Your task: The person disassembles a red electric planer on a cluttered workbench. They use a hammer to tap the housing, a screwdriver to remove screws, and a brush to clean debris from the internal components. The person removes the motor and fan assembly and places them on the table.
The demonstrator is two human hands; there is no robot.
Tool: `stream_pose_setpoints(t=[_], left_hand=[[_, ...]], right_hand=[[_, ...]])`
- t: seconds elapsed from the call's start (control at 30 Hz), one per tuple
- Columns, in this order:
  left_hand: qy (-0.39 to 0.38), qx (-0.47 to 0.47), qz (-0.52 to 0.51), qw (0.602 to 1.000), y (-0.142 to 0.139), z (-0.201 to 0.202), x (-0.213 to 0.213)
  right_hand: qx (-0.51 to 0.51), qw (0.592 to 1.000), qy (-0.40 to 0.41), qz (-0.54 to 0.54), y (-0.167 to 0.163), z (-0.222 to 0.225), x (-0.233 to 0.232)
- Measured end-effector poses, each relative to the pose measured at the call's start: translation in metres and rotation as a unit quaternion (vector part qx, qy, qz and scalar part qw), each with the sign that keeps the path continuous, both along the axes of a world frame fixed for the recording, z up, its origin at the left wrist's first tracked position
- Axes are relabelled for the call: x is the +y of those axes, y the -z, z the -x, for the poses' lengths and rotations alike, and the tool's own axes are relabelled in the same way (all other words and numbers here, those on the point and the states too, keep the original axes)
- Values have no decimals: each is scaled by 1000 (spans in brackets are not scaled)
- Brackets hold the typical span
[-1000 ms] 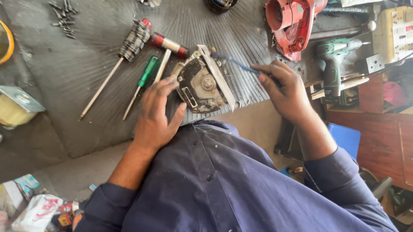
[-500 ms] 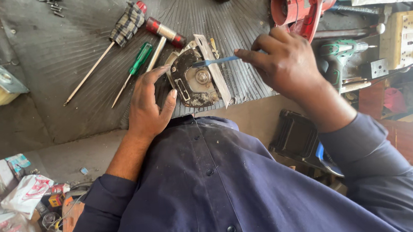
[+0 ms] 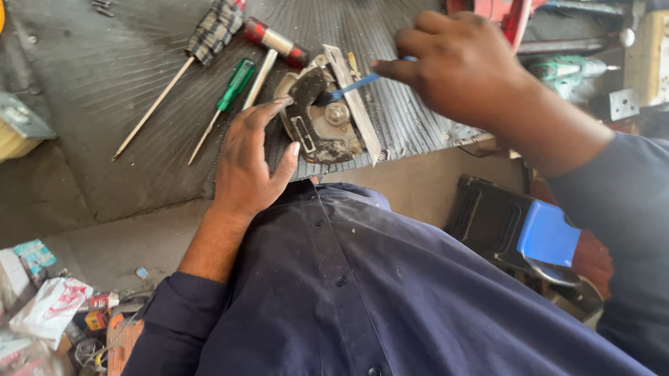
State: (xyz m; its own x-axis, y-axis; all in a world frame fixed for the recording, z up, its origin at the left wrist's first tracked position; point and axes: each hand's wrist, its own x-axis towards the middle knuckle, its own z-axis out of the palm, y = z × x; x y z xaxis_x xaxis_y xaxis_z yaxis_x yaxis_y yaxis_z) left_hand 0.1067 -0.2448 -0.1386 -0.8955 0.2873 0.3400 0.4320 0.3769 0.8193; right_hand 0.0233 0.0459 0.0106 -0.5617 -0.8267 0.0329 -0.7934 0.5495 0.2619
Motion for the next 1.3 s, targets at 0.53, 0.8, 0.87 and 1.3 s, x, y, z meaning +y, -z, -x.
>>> stream_pose_setpoints(t=[0.53, 0.8, 0.87, 1.3], left_hand=[[-15, 8, 99, 995, -3, 4, 11], [-2, 4, 112, 994, 1, 6, 8], [1, 19, 111, 994, 1, 6, 8], [11, 18, 101, 995, 0, 7, 13]], right_hand=[[-69, 986, 121, 89, -25, -25, 28], [-102, 963, 216, 128, 9, -89, 27], [-101, 955, 245, 134, 18, -98, 15], [-85, 972, 218, 33, 19, -105, 6]])
